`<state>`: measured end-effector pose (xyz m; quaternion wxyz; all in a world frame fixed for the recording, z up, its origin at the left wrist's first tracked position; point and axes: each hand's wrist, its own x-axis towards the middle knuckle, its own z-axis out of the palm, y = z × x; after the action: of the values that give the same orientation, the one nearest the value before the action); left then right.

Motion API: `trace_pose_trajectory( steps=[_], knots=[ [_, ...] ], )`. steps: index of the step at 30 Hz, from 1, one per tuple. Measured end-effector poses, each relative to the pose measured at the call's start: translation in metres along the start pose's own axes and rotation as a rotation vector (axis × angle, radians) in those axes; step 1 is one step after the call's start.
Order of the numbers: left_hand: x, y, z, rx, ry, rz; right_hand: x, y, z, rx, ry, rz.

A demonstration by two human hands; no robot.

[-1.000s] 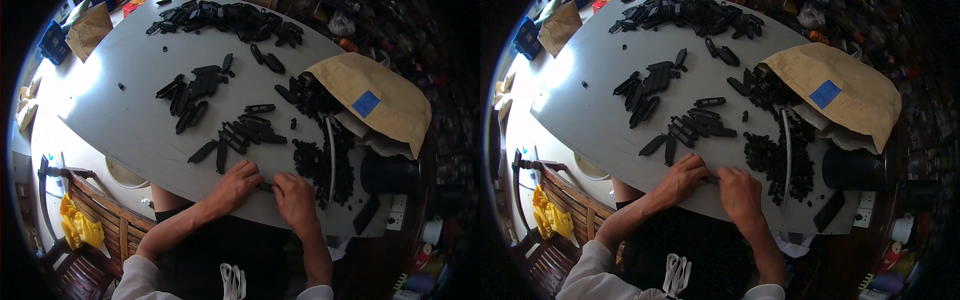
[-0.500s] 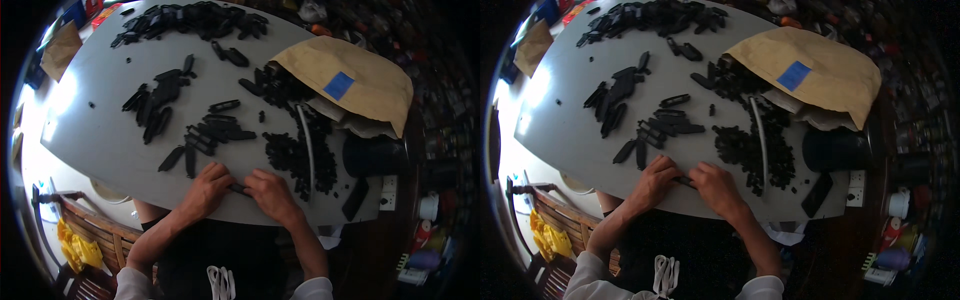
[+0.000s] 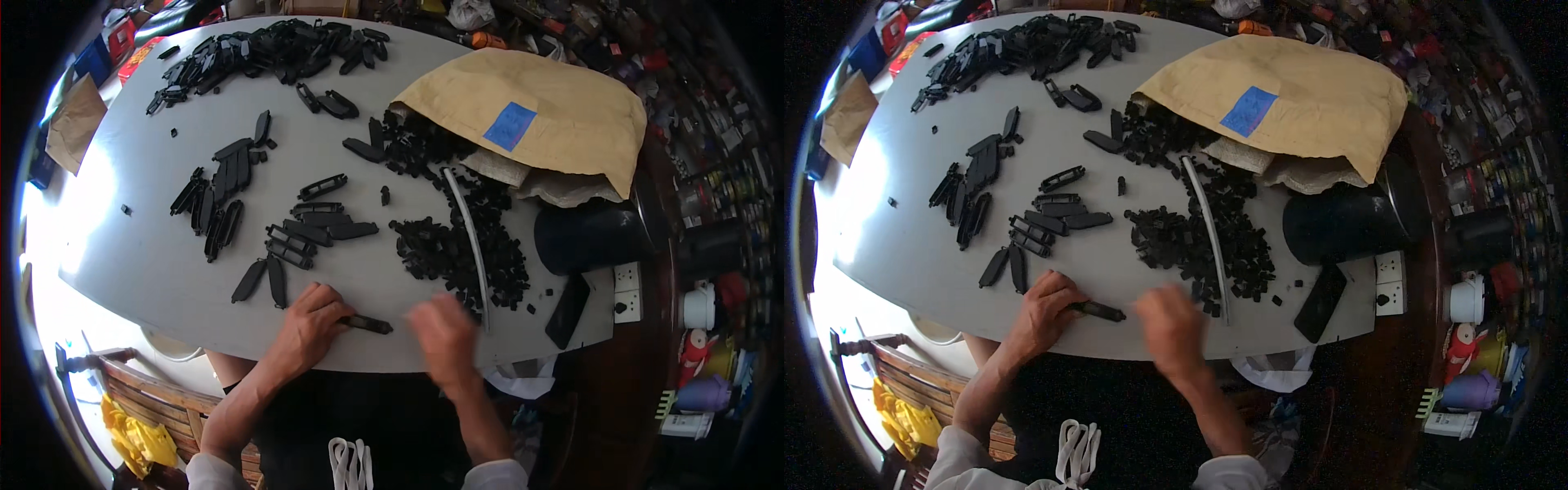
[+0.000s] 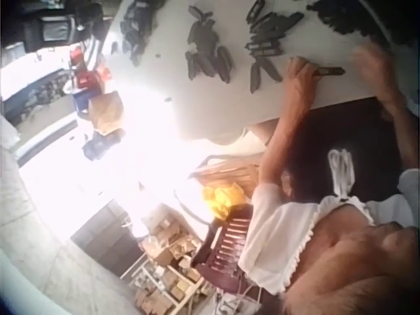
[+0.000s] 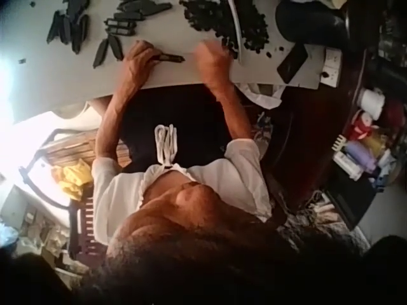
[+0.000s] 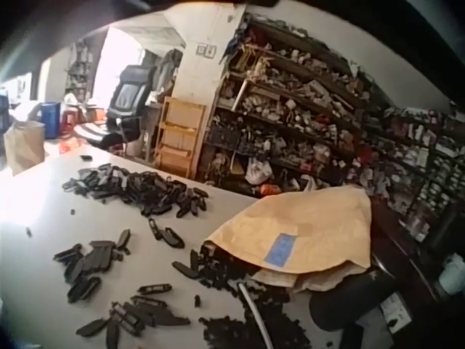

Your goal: Assembling small black plastic components by snapping them together on a table.

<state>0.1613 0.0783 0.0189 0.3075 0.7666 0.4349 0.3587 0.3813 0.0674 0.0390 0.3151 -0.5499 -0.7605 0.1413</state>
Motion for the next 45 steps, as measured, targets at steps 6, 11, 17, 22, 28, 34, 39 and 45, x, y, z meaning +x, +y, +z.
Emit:
trace_pose_trajectory(
  steps=[6,11,17,22,28,34,39,45],
  knots=[
    [0.001,0.004,-0.001,0.033,-0.019,-0.013,-0.012,0.022,-0.02,-0.539,0.018,0.311],
    [-0.001,0.008,-0.004,0.025,0.007,-0.025,-0.019,0.037,-0.011,-0.624,-0.001,0.152],
    [-0.005,0.002,0.0,-0.011,0.056,-0.039,0.0,0.02,-0.02,-0.627,-0.023,0.093],
    [-0.005,-0.001,0.001,-0.037,0.07,-0.019,0.008,-0.011,-0.004,0.279,-0.028,0.464],
    [-0.005,-0.003,0.002,-0.052,0.101,-0.013,0.024,-0.053,0.016,0.421,-0.322,0.411],
    [-0.005,-0.005,0.004,-0.062,0.135,0.016,0.032,-0.05,0.029,0.322,-0.394,0.272],
    [-0.005,-0.006,0.005,-0.099,0.135,0.005,0.039,-0.05,0.035,0.247,-0.402,0.248],
    [-0.006,-0.011,0.008,-0.13,0.146,-0.009,0.051,-0.053,0.032,0.143,-0.51,0.305]
  ],
)
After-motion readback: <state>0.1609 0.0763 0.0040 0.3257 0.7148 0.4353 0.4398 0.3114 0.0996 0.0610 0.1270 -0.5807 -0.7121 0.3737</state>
